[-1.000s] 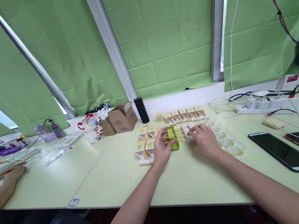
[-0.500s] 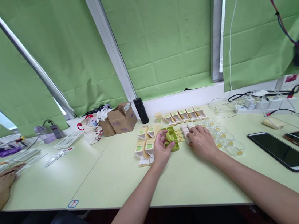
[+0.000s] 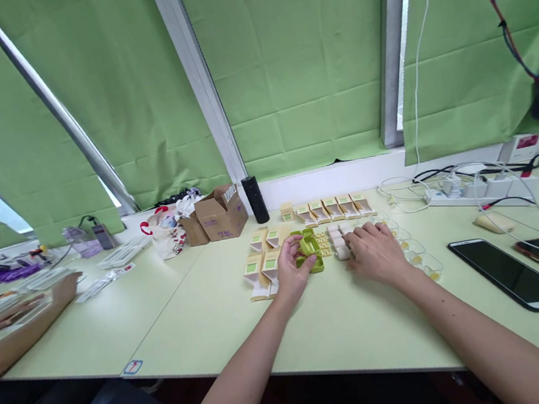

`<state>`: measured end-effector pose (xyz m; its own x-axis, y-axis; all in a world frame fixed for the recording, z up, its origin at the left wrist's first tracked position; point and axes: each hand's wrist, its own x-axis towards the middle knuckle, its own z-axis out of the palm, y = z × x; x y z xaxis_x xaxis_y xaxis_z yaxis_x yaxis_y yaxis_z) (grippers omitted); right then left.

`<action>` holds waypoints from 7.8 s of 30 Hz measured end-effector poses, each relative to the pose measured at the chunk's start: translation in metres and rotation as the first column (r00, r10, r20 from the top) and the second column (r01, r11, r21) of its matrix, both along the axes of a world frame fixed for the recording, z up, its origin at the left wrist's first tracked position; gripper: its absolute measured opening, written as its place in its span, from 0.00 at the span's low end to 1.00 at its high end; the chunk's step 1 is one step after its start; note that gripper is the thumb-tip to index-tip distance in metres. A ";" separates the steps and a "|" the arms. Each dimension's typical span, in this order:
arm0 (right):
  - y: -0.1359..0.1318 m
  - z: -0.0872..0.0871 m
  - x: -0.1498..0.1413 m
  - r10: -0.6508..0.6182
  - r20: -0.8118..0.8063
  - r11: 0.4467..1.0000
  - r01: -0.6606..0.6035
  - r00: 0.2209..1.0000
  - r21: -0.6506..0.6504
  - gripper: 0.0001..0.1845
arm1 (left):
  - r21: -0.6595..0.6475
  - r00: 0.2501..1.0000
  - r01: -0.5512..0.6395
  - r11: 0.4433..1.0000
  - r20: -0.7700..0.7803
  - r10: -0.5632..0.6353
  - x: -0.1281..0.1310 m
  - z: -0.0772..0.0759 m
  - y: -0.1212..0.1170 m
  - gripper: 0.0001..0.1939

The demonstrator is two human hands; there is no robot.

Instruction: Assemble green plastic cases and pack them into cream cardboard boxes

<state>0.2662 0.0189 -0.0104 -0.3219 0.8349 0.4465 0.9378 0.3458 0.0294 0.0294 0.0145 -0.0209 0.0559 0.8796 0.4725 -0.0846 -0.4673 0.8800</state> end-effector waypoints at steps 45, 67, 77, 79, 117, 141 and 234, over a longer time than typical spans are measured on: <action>-0.004 -0.001 -0.032 -0.310 -0.871 0.622 -0.774 -0.381 0.117 0.26 | 0.037 0.998 -0.005 0.999 -0.070 0.008 0.004 0.006 -0.009 0.26; 0.000 0.001 -0.029 -0.269 -0.906 0.708 -0.705 -0.326 0.043 0.31 | 0.061 0.953 -0.184 0.981 -0.234 0.193 0.005 0.001 -0.008 0.24; 0.000 -0.003 -0.037 -0.109 -0.988 0.773 -0.634 -0.114 -0.012 0.29 | 0.112 0.931 -0.205 0.972 -0.285 0.229 0.005 0.001 -0.011 0.25; 0.000 -0.004 -0.038 -0.079 -0.994 0.786 -0.619 -0.073 -0.017 0.30 | 0.118 0.928 -0.198 0.973 -0.297 0.225 0.005 0.004 -0.013 0.25; -0.007 -0.014 -0.040 0.063 -0.976 0.856 -0.514 0.206 -0.053 0.29 | 0.230 0.894 -0.117 0.966 -0.400 0.204 0.007 0.009 -0.020 0.24; -0.014 -0.013 -0.050 0.057 -0.997 0.827 -0.562 0.043 0.023 0.28 | 0.378 0.832 -0.060 0.924 -0.492 0.256 0.015 -0.005 -0.029 0.30; -0.012 -0.022 -0.040 0.547 -0.617 0.833 -0.442 0.565 0.333 0.21 | -0.136 0.961 0.253 0.958 0.147 -0.233 0.022 -0.002 -0.011 0.35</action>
